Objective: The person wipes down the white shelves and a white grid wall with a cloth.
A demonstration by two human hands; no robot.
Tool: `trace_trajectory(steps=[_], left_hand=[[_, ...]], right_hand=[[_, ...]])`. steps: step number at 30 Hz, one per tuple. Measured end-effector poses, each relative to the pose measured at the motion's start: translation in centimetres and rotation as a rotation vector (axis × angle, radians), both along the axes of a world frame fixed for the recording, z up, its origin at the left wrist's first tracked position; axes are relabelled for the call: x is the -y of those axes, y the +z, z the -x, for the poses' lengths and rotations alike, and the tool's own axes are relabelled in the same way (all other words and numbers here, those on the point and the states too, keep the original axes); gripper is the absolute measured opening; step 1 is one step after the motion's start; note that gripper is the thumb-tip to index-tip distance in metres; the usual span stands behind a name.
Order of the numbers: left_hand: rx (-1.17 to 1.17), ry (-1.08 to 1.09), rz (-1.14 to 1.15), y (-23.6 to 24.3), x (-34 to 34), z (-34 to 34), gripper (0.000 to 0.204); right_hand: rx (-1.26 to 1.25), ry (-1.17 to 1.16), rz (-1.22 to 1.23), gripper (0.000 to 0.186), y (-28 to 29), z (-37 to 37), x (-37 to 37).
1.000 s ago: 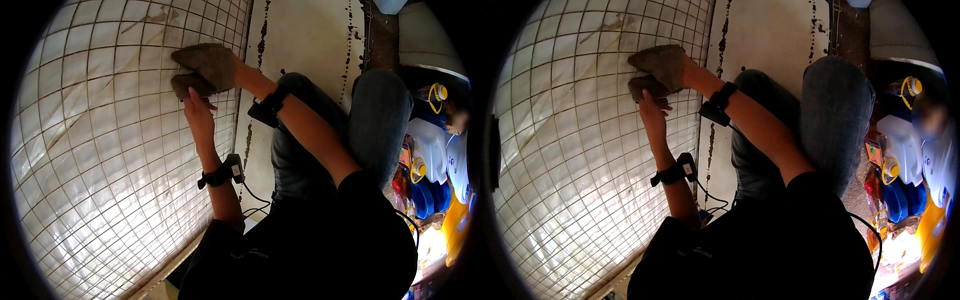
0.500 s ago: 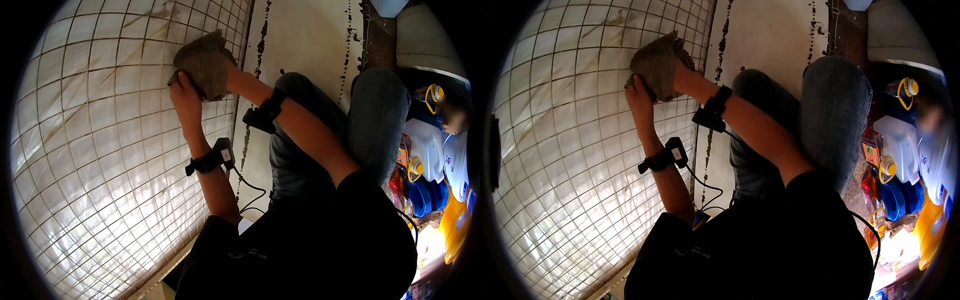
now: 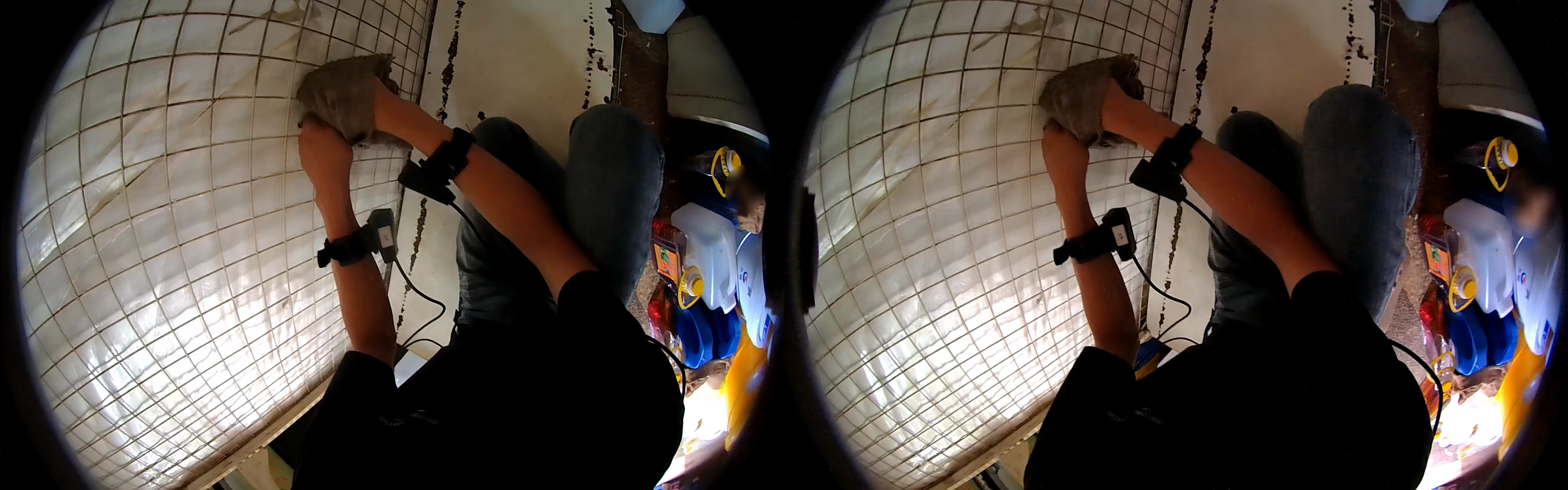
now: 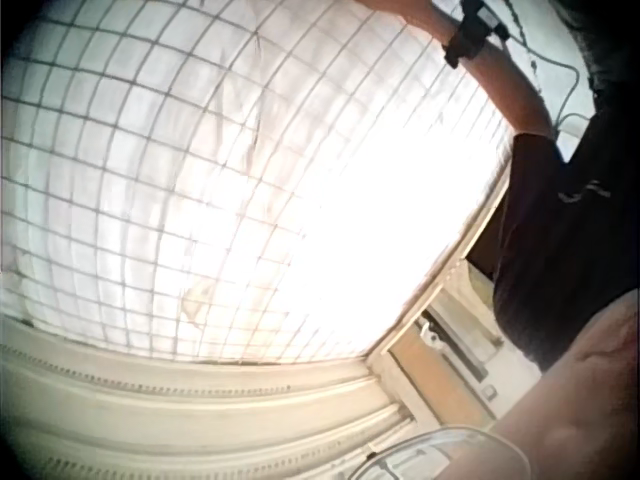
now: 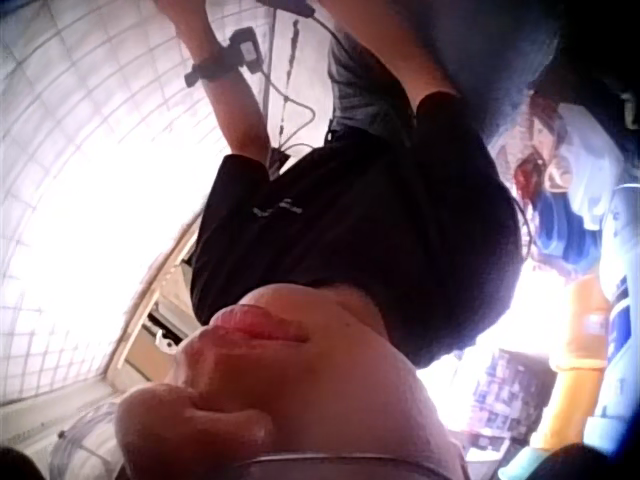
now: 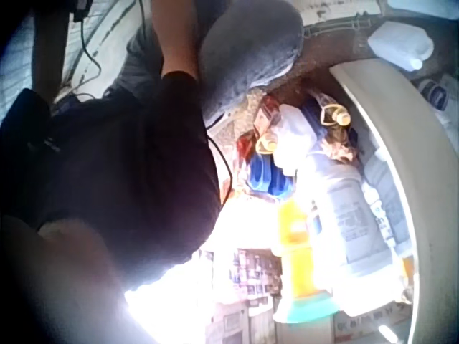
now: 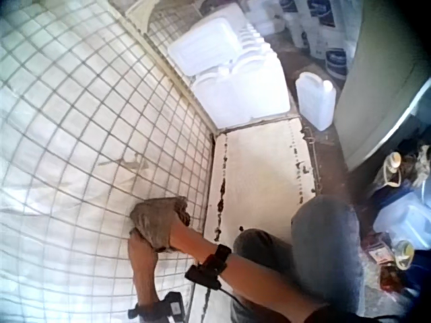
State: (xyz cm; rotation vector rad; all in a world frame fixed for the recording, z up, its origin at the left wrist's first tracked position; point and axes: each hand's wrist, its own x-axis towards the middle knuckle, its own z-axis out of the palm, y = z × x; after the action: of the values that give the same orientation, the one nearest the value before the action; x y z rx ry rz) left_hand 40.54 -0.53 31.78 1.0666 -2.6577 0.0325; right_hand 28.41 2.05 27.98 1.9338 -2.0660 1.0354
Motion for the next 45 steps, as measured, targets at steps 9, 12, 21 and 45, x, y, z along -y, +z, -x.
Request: trace_trajectory(steps=[9,12,21,45], left_hand=[[-0.113,-0.029,-0.052,0.1,-1.6,0.9,0.040],[-0.074,-0.009,-0.014,0.2,-0.8,-0.9,0.039],[-0.026,0.148,-0.059,0.5,-1.9,0.8,0.025],[0.022,0.158,-0.028,-0.2,-0.9,-0.3,0.031]], right_hand=[[-0.011,-0.203,0.257,0.010,-2.6,0.1,2.1],[-0.021,-0.053,0.135,0.011,2.3,-0.3,-0.2],[-0.017,-0.019,0.228,0.021,-2.5,1.2,3.0],[0.289,0.052,-0.094,0.027,-1.5,1.4,0.5]])
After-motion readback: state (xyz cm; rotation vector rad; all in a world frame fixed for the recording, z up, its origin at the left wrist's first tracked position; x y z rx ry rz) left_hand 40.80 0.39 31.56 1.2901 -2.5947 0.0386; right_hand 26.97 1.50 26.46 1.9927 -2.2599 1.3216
